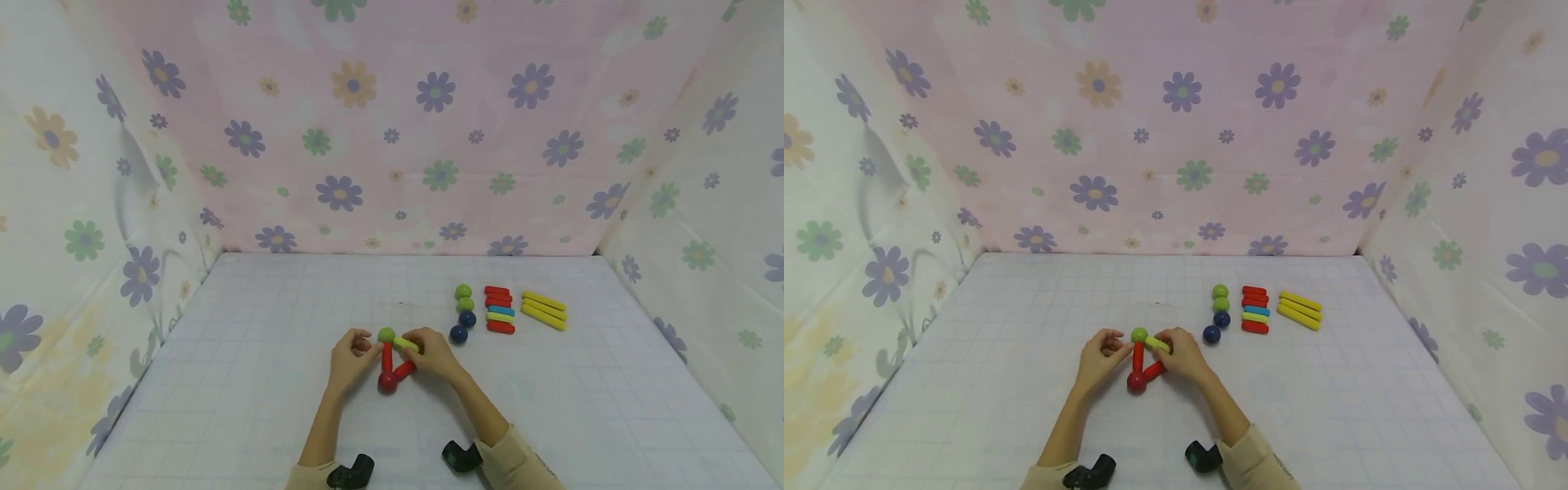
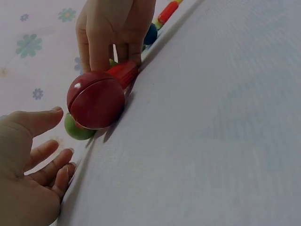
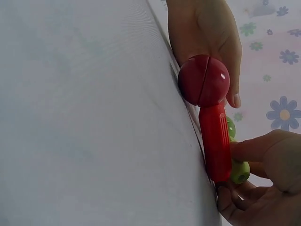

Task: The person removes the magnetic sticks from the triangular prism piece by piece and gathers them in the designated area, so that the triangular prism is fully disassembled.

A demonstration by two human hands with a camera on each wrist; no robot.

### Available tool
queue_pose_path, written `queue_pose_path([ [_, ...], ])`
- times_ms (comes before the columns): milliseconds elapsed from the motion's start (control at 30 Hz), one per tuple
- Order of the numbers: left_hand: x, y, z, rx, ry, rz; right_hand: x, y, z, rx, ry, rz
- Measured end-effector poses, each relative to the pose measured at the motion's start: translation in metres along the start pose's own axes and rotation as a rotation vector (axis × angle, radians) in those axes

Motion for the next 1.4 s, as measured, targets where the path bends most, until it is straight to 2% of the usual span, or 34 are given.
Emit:
queue_pose_path([
  [100,-0.004,0.004,-0.001,-0.026,-0.008,0.023,0.0,-0.002,-0.001,0.05,0.0,0.031],
  [167,-0.007,0.006,-0.002,-0.054,-0.031,0.032,0.0,-0.003,-0.002,0.089,-0.001,0.053],
  [300,-0.01,0.008,-0.004,-0.069,-0.072,0.023,0.003,-0.004,-0.004,0.126,0.023,0.087],
  [567,-0.011,0.008,-0.003,-0.073,-0.078,0.036,0.005,-0.001,-0.004,0.098,0.101,0.152],
  [900,-0.012,0.004,-0.004,-0.038,-0.08,0.052,0.007,-0.005,-0.005,0.137,0.154,0.151],
  [1067,-0.012,0.005,-0.004,-0.046,-0.075,0.053,0.005,-0.005,-0.004,0.158,0.176,0.16],
  [1400,-0.012,0.004,-0.004,-0.055,-0.072,0.051,0.005,0.006,-0.004,0.069,0.204,0.216],
])
Point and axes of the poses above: each hand's wrist, its own z-axis towards the middle knuckle, its own x-axis out of the back of the hand, y = z × x, the point moved 5 cm from there along z, towards the middle knuckle, and after that the axes turned 14 degrees about y, right-handed, at the moved point
